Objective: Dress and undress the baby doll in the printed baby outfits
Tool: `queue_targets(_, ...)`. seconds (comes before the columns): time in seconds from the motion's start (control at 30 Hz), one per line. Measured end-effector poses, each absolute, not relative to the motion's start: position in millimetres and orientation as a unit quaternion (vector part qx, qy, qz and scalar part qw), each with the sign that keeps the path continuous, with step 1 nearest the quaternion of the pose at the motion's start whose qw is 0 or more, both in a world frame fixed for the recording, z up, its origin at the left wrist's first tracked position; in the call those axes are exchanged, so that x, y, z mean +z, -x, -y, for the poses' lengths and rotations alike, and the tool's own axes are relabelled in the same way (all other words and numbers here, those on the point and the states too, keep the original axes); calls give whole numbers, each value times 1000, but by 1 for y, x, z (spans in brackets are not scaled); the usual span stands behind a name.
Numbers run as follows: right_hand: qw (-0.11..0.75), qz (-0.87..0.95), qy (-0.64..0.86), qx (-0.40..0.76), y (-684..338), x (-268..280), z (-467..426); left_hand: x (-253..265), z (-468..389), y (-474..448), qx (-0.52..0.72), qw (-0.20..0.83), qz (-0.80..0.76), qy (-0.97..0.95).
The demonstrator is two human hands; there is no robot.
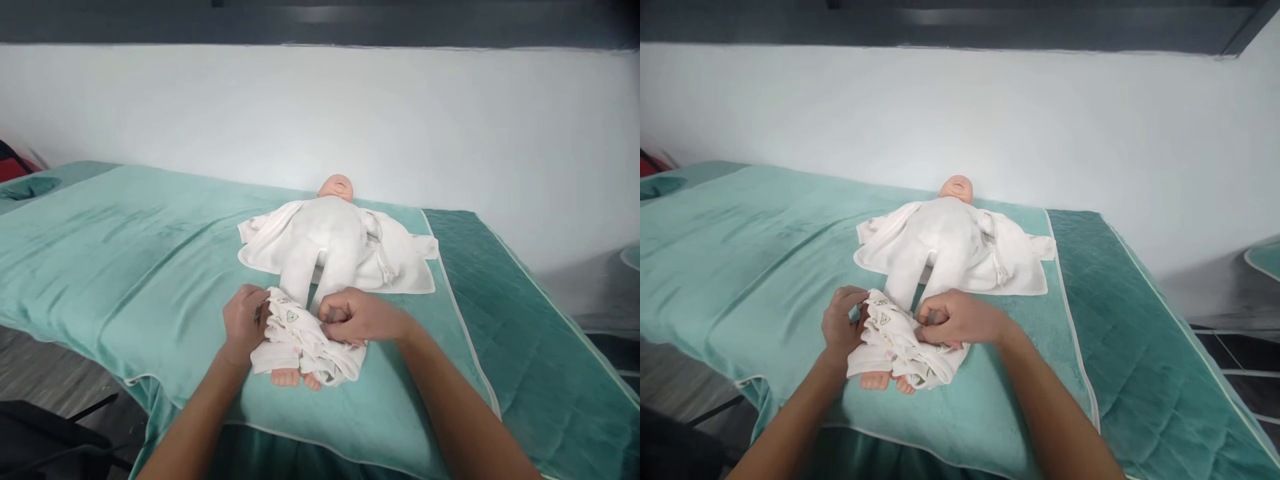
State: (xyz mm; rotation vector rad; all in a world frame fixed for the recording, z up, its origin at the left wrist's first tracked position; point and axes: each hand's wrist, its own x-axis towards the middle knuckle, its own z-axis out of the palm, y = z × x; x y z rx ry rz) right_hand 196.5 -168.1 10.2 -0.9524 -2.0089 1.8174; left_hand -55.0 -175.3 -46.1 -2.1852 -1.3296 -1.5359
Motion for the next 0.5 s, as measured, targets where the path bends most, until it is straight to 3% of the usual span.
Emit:
queue_targets(0.13,223,682,338,608,-199,5,168,-49,172,53,-519,103,450,719)
queue_targets(0.27,355,674,330,557,-203,5,164,-50,170,49,-517,24,472,714)
queue_targets(0.5,374,651,338,568,-206,5,162,-37,172,43,-468,-158,523,694)
